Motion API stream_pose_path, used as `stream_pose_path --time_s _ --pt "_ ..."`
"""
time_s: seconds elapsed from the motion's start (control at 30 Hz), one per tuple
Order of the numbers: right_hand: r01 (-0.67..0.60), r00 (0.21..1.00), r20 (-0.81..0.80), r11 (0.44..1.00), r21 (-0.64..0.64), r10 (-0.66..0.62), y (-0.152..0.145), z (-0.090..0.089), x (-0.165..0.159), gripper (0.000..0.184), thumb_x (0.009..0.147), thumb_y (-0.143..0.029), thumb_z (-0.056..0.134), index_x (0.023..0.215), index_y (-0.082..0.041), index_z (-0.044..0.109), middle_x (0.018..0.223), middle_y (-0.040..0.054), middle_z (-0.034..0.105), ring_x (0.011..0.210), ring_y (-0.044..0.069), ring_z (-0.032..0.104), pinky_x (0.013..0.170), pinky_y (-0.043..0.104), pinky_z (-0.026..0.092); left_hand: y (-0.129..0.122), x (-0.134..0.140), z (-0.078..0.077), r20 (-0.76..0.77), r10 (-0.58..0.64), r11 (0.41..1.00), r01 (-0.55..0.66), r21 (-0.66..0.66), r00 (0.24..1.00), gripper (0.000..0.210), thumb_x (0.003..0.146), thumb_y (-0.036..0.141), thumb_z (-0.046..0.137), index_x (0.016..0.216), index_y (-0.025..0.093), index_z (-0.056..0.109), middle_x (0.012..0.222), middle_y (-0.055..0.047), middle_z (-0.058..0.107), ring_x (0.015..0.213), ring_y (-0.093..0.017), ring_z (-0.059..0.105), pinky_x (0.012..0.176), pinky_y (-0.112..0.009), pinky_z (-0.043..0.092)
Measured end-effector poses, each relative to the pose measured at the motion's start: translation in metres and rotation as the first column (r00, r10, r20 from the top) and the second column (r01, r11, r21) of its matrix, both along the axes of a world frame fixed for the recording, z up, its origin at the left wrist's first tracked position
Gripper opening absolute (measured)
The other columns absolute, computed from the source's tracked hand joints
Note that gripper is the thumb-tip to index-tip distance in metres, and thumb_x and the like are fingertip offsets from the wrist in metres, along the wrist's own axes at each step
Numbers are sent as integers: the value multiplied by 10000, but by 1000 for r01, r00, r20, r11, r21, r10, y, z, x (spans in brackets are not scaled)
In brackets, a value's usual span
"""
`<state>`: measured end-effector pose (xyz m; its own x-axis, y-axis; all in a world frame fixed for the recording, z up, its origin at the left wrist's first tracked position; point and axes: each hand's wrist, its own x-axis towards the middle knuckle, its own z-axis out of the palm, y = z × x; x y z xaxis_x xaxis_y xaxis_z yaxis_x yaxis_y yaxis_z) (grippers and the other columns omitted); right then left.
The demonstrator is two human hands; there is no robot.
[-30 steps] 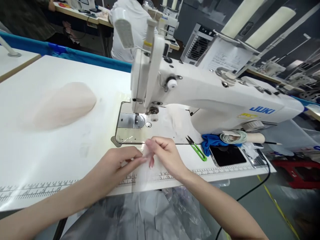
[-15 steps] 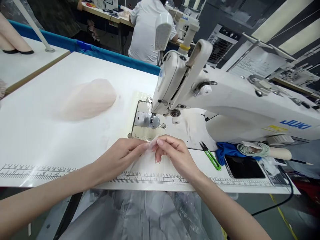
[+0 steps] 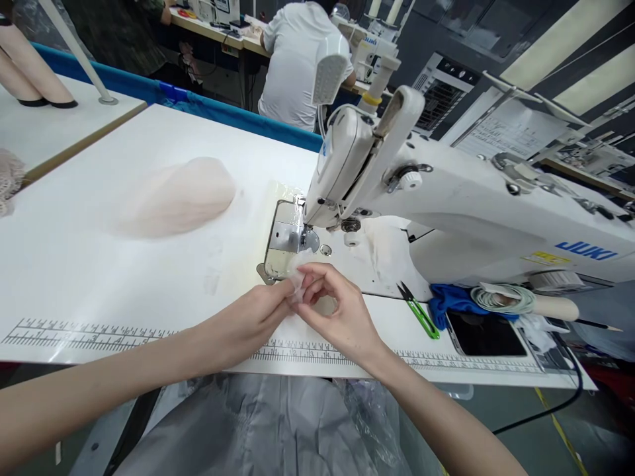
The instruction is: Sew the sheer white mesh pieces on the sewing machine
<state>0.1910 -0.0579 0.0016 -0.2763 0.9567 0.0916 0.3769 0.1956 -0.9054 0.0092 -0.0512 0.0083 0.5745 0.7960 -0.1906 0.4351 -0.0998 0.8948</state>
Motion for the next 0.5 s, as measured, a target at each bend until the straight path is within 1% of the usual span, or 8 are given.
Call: stream_pose_path --time_s 0.07,0.1,0.17,0.23,0.27,0.37,0.43,0.5 --pt "24 999 -24 999 44 -23 -2 2 -2 295 796 -146 635 1074 -244 621 864 -3 635 753 134 597 719 286 516 0 1 0 -25 -19 999 20 38 999 332 981 370 243 962 196 526 721 -1 568 614 -153 523 554 -266 412" --pt "24 999 -50 999 33 -22 -2 3 -2 262 804 -150 632 1049 -244 631 837 -7 638 759 135 601 713 283 511 0 0 1 -37 -21 999 23 47 999 344 981 373 243 965 198 539 699 1 569 590 -152 526 532 -263 411" --pt "-5 990 -142 998 -63 -4 1 5 4 233 801 -196 664 1027 -238 628 809 -10 634 761 137 608 682 274 508 1 -4 6 -32 -10 1000 11 28 999 365 974 400 278 969 202 585 698 -8 604 576 -153 565 498 -251 426" --pt "-30 971 -238 980 -197 -18 7 5 16 259 786 -256 695 1027 -231 605 815 -13 614 729 132 594 623 261 505 4 -12 13 34 11 998 -9 -67 999 371 963 415 328 1012 212 634 807 -38 691 673 -169 661 541 -246 499" --pt "-11 966 -252 971 -240 -51 11 5 24 261 789 -273 686 1030 -229 595 820 -15 596 706 125 576 598 257 502 5 -16 16 84 21 990 -9 -138 996 371 960 409 346 1049 215 649 882 -54 723 746 -181 697 601 -257 542" --pt "40 994 -91 964 -263 -66 21 7 45 252 809 -277 643 1051 -223 595 766 -27 551 661 119 529 580 255 484 10 -28 20 226 41 944 37 -329 973 372 961 352 362 1097 204 675 987 -92 751 844 -210 731 755 -323 595" --pt "12 1000 -10 967 -254 -15 25 12 50 233 860 -338 593 1056 -216 623 838 8 598 711 131 542 583 255 468 13 -31 20 269 54 916 60 -396 962 368 963 316 360 1070 199 693 975 -99 757 834 -218 736 779 -344 602" --pt "-20 999 39 969 -247 30 28 20 47 283 898 -407 558 1098 -225 644 982 42 651 745 128 543 597 253 452 15 -32 18 274 56 903 68 -424 960 362 961 291 361 1040 208 704 959 -89 762 831 -216 737 785 -336 603"
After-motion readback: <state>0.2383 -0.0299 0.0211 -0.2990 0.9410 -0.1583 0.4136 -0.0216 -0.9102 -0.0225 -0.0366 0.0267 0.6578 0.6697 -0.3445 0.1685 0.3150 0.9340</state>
